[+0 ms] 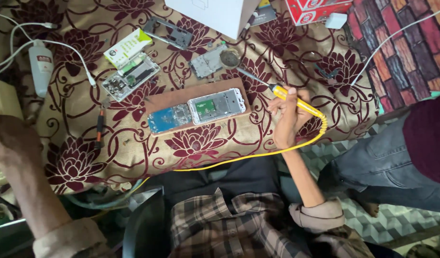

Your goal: The person uses a soldering iron and a desoldering pump to work on a disassembled mobile phone motherboard. They repeatedly apply heat and suction to specific points on the circuit board while holding the device steady.

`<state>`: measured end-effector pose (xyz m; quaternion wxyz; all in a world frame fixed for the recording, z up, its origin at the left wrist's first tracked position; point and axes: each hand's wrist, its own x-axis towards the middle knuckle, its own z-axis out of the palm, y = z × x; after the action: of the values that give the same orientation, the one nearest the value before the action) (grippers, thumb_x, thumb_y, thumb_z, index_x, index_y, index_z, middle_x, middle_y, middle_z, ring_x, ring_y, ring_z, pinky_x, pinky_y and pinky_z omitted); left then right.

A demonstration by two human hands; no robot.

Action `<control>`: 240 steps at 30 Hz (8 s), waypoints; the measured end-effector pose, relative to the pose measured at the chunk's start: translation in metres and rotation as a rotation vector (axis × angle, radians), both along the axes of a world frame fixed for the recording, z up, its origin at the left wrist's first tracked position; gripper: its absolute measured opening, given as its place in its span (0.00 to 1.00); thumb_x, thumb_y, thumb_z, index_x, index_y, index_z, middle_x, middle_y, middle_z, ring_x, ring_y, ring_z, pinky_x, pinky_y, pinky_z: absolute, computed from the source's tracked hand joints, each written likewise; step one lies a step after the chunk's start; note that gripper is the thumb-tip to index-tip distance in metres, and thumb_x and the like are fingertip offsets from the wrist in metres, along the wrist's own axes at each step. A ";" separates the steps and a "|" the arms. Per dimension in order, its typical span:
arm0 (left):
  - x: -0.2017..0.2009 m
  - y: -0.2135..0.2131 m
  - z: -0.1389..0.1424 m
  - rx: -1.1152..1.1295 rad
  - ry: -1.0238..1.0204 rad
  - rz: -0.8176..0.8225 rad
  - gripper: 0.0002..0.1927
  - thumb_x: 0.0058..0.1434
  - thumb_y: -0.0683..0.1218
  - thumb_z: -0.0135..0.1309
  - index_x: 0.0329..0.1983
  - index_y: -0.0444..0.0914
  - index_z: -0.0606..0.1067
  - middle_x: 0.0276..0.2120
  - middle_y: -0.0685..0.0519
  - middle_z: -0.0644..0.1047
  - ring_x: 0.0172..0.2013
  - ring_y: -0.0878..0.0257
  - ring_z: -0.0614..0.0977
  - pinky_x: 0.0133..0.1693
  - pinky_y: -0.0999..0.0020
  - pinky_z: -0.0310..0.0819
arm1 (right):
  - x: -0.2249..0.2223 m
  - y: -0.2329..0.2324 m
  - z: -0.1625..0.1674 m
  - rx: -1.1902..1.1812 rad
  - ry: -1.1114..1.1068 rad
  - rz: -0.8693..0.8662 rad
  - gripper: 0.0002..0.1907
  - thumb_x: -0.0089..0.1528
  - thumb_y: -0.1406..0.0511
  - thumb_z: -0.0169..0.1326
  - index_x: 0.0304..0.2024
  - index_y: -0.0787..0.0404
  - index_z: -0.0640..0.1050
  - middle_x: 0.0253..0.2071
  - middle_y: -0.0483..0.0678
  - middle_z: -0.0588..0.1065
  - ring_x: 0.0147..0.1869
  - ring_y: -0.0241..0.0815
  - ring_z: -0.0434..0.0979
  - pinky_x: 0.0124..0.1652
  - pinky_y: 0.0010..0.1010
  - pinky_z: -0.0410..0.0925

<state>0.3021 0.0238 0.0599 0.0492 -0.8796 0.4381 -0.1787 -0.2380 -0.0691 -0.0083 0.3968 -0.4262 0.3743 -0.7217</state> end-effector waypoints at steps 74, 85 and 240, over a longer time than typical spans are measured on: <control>-0.277 -0.049 -0.106 -1.119 1.632 -0.861 0.13 0.82 0.52 0.36 0.54 0.37 0.59 0.39 0.46 0.74 0.40 0.63 0.77 0.44 0.69 0.69 | 0.007 -0.013 -0.073 0.105 -0.095 0.412 0.21 0.75 0.57 0.45 0.46 0.71 0.75 0.32 0.55 0.77 0.32 0.42 0.78 0.34 0.29 0.67; -0.286 -0.045 -0.103 -1.147 1.645 -0.877 0.12 0.82 0.50 0.35 0.54 0.36 0.58 0.40 0.46 0.73 0.42 0.62 0.78 0.50 0.66 0.75 | 0.000 0.002 -0.062 0.022 0.299 0.492 0.19 0.76 0.60 0.46 0.48 0.73 0.73 0.36 0.56 0.78 0.39 0.40 0.78 0.41 0.28 0.70; -0.240 -0.005 -0.093 -1.357 1.245 -0.603 0.23 0.77 0.65 0.32 0.49 0.41 0.56 0.36 0.51 0.74 0.25 0.74 0.64 0.27 0.78 0.55 | 0.022 -0.085 0.004 -0.076 0.515 0.120 0.14 0.75 0.64 0.47 0.51 0.71 0.76 0.40 0.50 0.80 0.42 0.34 0.81 0.44 0.26 0.73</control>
<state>0.0620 0.0185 -0.0333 -0.7577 -0.5087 0.3966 0.0992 -0.2163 -0.1539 -0.0040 0.3141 -0.6319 0.4095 -0.5782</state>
